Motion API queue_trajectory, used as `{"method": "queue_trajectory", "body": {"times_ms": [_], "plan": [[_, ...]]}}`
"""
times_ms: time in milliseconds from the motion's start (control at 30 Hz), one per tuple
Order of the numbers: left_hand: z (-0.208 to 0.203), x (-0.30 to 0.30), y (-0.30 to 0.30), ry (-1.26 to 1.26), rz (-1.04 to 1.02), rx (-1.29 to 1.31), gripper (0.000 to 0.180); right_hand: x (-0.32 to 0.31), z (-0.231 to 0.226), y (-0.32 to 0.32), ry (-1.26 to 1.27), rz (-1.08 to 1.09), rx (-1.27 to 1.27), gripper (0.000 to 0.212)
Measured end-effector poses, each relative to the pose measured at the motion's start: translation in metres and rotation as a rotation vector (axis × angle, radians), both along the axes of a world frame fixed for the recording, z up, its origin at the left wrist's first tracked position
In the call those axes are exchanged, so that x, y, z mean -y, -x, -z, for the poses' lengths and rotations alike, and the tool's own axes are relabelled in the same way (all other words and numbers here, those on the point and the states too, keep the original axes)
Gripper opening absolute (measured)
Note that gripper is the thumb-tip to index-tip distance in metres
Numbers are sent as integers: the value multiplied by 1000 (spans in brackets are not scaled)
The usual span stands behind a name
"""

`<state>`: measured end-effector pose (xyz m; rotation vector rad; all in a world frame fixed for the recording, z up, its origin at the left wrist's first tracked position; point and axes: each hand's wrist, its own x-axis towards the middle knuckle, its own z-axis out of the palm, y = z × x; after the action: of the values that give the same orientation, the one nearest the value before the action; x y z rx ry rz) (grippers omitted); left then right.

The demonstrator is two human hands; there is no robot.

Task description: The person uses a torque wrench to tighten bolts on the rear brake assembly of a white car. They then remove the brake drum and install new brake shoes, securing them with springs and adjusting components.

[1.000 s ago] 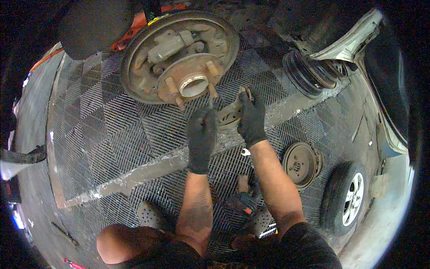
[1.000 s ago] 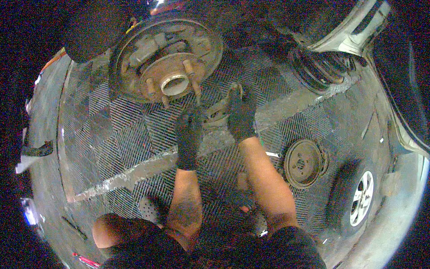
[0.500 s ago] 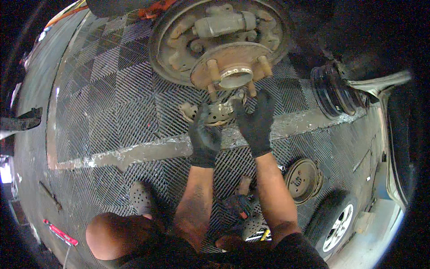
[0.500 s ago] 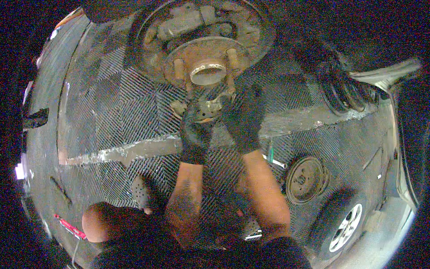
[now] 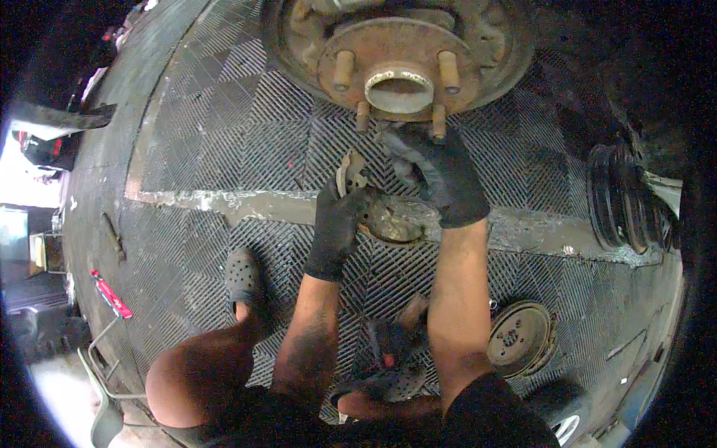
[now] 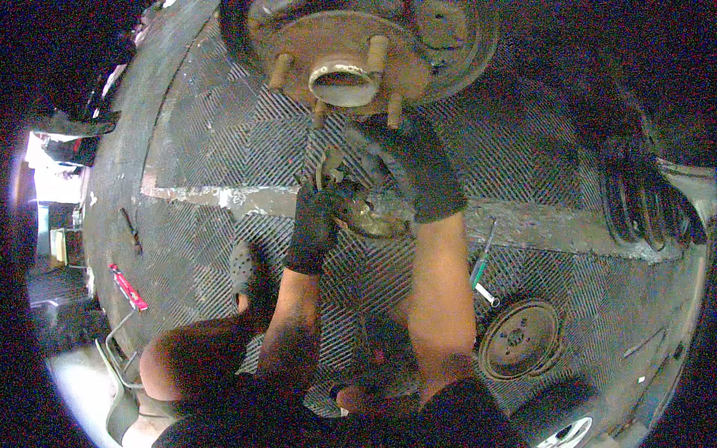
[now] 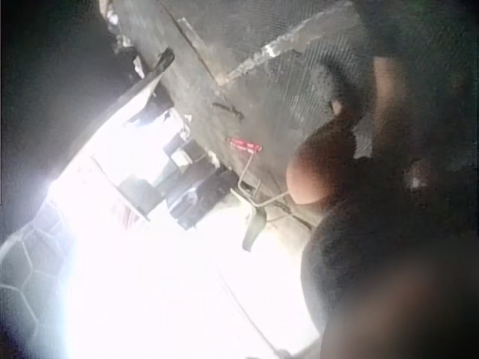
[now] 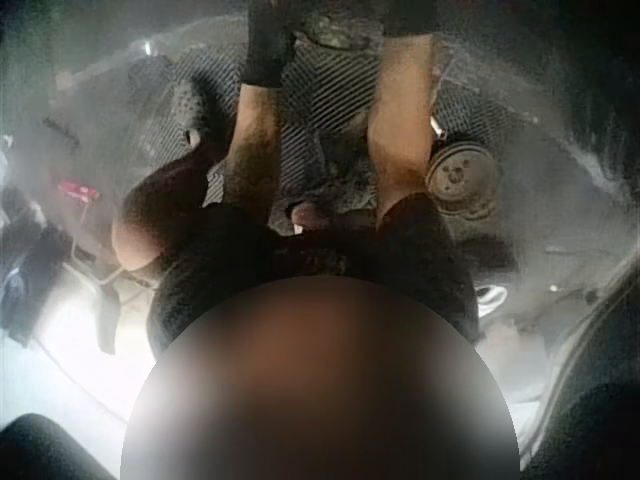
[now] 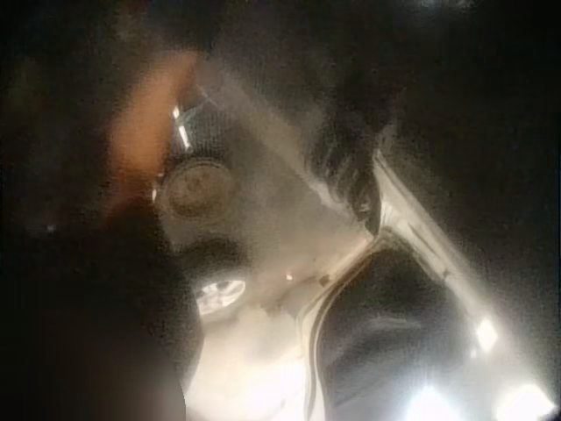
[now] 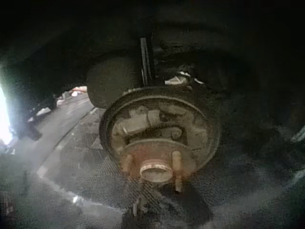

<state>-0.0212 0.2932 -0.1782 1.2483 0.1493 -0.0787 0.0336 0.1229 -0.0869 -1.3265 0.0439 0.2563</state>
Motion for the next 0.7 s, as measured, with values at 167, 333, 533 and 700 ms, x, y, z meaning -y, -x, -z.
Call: {"method": "queue_trajectory", "body": {"times_ms": [167,333,533,700], "plan": [[1,-30,-4,257,93,-148,42,-13,2,-11,40,90,-38,25],[32,-40,-15,674,145,-52,33,18,17,-3,602,-60,416,27],[50,6,-32,759,-17,-356,39,17,25,-7,674,126,187,37],[51,16,-39,201,93,-202,44,16,32,36,876,181,258,16]]}}
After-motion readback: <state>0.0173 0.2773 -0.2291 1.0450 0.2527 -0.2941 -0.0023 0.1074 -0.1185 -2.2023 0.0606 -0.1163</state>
